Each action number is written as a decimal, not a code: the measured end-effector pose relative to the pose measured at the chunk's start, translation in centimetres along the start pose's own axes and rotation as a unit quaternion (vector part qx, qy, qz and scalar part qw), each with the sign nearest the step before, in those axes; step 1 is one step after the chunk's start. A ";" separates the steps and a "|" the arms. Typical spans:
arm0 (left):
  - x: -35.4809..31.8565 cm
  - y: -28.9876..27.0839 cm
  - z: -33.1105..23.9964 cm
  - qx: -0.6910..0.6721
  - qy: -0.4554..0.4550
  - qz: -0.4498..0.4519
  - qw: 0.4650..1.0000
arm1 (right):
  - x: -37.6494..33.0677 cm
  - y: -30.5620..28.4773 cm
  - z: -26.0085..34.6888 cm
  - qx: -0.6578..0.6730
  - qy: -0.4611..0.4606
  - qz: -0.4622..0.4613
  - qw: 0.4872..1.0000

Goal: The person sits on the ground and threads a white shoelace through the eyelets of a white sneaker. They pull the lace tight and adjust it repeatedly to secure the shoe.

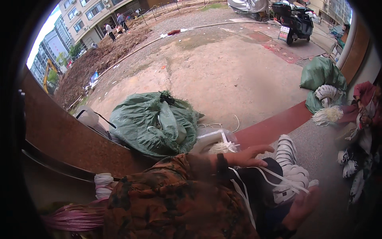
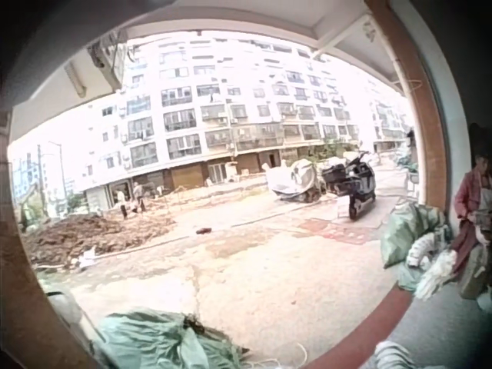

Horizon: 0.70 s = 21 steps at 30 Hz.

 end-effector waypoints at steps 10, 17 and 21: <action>1.0 7.8 -7.7 -0.156 0.017 0.265 0.951 | 1.8 -14.6 6.9 0.360 -0.051 -0.168 0.916; 0.9 6.5 -12.5 -0.422 -0.069 0.175 0.887 | -1.9 2.2 3.0 -0.288 0.048 -0.084 0.953; 1.4 5.8 -12.4 -0.539 -0.084 -0.013 0.838 | -4.2 8.1 2.4 0.047 0.149 0.052 0.986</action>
Point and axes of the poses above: each hand's wrist, its own x-axis towards the middle knuckle, its own y-axis out of the palm, z = x × y, the point moved 2 cm from there along x, towards the middle knuckle, and after that the axes turned 3 degrees about y, right-handed, at the moved point
